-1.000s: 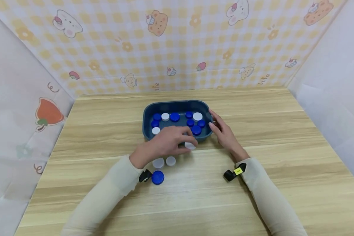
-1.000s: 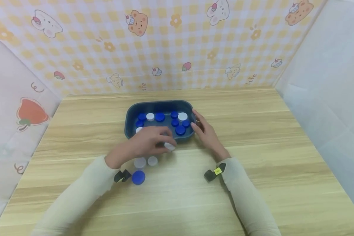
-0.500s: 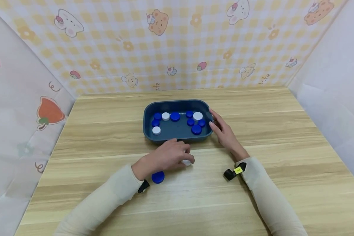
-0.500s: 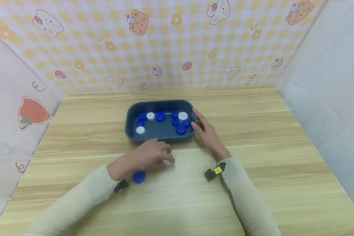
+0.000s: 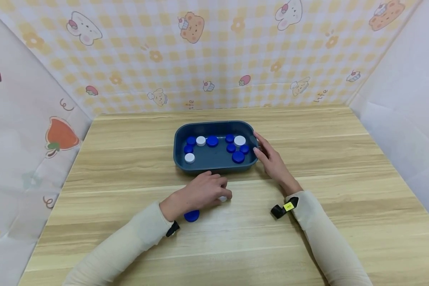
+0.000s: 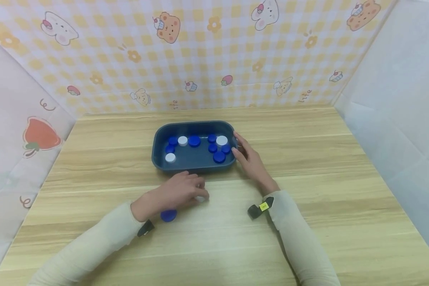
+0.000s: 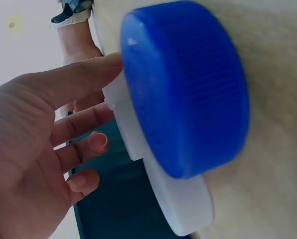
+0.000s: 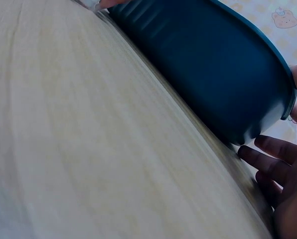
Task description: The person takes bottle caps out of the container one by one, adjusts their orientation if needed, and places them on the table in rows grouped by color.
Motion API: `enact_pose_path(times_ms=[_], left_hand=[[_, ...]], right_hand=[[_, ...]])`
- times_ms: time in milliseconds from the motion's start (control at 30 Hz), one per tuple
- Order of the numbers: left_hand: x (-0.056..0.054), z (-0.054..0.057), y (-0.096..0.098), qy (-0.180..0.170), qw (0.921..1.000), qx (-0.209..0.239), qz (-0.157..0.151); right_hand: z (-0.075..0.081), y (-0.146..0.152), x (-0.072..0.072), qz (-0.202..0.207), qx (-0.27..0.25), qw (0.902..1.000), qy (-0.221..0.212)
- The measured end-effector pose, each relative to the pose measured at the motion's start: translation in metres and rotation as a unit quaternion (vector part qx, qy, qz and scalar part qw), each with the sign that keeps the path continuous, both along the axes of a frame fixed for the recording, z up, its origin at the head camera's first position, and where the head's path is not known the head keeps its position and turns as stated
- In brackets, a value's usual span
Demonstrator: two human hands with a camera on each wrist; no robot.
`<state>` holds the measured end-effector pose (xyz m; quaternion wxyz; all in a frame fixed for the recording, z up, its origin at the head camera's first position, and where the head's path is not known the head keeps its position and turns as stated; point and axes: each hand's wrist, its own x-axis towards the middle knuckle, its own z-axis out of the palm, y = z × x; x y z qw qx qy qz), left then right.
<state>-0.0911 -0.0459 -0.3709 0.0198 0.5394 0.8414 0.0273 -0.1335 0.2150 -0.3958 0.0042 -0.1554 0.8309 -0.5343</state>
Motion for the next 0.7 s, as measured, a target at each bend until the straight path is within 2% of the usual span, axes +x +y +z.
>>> enact_pose_path(times_ms=[200,700], left_hand=[[-0.0016,-0.0056,-0.0006,-0.004,1.0000,0.000,0.004],[-0.0047,-0.0069,-0.0037,-0.037,0.9992,0.004,0.017]], right_hand=[[-0.0021,0.0004,-0.0006,-0.001,0.001,1.0000,0.000],[-0.0011,-0.0008,0.0001,-0.004,-0.003,1.0000,-0.004]])
